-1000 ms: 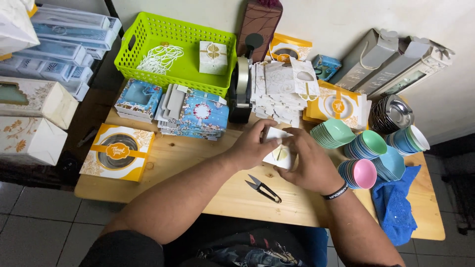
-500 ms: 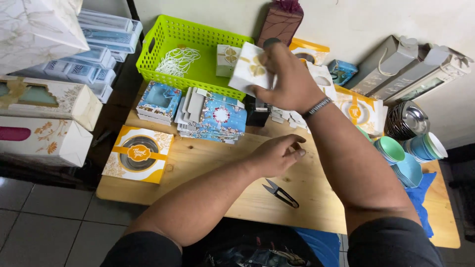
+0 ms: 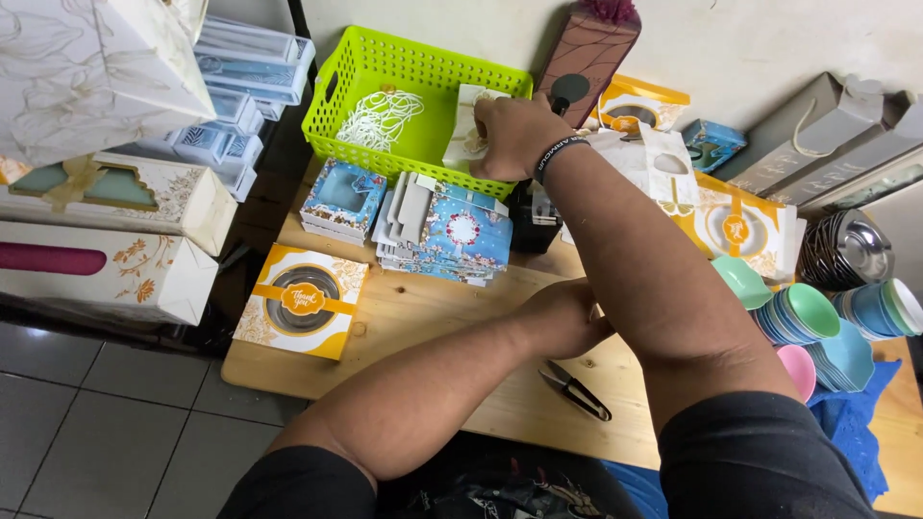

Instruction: The person is cleaning and inspecting small colorful bowls at a table, removing any debris or imperfections using a small tool.

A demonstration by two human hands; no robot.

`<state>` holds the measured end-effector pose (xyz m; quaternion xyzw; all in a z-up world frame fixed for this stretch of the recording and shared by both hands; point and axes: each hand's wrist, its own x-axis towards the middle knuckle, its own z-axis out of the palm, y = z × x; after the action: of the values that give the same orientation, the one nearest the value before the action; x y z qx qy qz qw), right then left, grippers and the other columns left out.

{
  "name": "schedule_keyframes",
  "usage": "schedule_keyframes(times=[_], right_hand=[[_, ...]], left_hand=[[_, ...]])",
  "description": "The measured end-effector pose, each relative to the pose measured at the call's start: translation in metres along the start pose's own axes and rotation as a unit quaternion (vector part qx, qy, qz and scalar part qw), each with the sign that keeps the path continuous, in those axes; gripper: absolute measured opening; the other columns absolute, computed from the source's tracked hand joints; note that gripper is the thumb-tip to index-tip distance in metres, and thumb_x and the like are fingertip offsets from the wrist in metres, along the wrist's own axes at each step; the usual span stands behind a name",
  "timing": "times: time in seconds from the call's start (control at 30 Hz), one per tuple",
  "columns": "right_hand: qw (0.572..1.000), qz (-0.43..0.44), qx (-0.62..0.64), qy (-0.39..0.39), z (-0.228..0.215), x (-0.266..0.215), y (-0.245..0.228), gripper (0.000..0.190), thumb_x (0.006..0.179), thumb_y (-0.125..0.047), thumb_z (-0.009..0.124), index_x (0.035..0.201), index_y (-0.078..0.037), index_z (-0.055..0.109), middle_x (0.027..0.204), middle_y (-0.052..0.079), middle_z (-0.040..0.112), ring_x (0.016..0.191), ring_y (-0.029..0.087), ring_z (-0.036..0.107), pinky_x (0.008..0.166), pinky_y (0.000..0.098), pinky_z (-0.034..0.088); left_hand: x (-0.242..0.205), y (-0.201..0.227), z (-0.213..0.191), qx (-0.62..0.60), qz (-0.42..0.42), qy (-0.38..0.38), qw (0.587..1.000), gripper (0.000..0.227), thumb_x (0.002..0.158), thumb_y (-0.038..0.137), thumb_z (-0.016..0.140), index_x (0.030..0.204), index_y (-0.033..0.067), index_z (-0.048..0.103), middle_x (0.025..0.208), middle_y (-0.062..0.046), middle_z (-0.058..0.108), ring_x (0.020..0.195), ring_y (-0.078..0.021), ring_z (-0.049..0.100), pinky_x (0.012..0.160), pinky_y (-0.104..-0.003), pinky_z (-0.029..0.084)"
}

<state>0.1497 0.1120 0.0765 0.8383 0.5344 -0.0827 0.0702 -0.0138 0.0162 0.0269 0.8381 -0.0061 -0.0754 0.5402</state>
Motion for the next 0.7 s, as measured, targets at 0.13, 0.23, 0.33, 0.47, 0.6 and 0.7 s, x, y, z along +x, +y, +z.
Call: schedule_keyframes(times=[0.13,0.23,0.33,0.47,0.6,0.7], right_hand=[[0.999,0.013,-0.012,-0.032,-0.001,-0.006,-0.004,0.049,0.090,-0.060,0.064,0.103,-0.013,0.065,0.114,0.009,0.061,0.115,0.034,0.056,0.111,0.0679,0.025],[0.998,-0.002,-0.047,0.040,0.010,-0.004,0.006,0.050,0.092,-0.061,0.057,0.097,-0.013,0.070,0.107,0.012,0.062,0.107,0.034,0.057,0.100,0.0585,0.035],[0.998,0.020,-0.034,0.057,0.028,0.006,0.013,0.041,0.081,-0.053,0.066,0.104,-0.019,0.068,0.112,0.009,0.067,0.106,0.034,0.068,0.098,0.0535,0.040],[0.996,-0.003,0.048,0.079,0.039,0.017,0.015,0.034,0.080,-0.045,0.072,0.101,-0.017,0.070,0.107,0.011,0.065,0.100,0.038,0.070,0.087,0.0528,0.053],[0.998,0.028,-0.008,0.047,0.039,0.017,0.014,0.028,0.079,-0.042,0.065,0.076,-0.016,0.074,0.083,0.011,0.070,0.081,0.037,0.073,0.076,0.0491,0.057],[0.993,0.010,-0.092,0.071,0.038,0.019,0.012,0.025,0.075,-0.032,0.059,0.078,-0.016,0.078,0.079,0.010,0.072,0.078,0.035,0.074,0.080,0.0476,0.053]], left_hand=[[-0.005,0.006,-0.003,0.005,-0.014,-0.004,1.000,0.053,0.091,0.053,0.043,0.109,0.0070,0.063,0.101,-0.014,0.074,0.087,-0.0296,0.070,0.071,-0.041,0.051],[-0.007,0.008,-0.002,0.022,-0.027,-0.018,0.999,0.052,0.091,0.051,0.045,0.117,0.0094,0.063,0.106,-0.014,0.074,0.092,-0.0285,0.070,0.076,-0.040,0.053],[-0.007,-0.007,0.005,0.011,0.034,0.017,0.999,0.042,0.090,0.042,0.056,0.110,0.0066,0.066,0.097,-0.012,0.069,0.107,-0.0308,0.070,0.091,-0.047,0.055],[0.003,-0.027,0.019,0.036,0.050,0.029,0.998,0.039,0.090,0.041,0.057,0.105,0.0060,0.069,0.094,-0.013,0.069,0.104,-0.0337,0.070,0.089,-0.047,0.056],[0.005,-0.034,0.024,0.040,0.057,0.041,0.997,0.038,0.091,0.041,0.060,0.103,0.0063,0.071,0.093,-0.012,0.071,0.103,-0.0312,0.071,0.089,-0.045,0.057],[-0.003,-0.019,0.016,0.044,0.045,0.019,0.998,0.039,0.091,0.039,0.056,0.103,0.0052,0.068,0.095,-0.014,0.069,0.107,-0.0348,0.069,0.091,-0.047,0.055]])
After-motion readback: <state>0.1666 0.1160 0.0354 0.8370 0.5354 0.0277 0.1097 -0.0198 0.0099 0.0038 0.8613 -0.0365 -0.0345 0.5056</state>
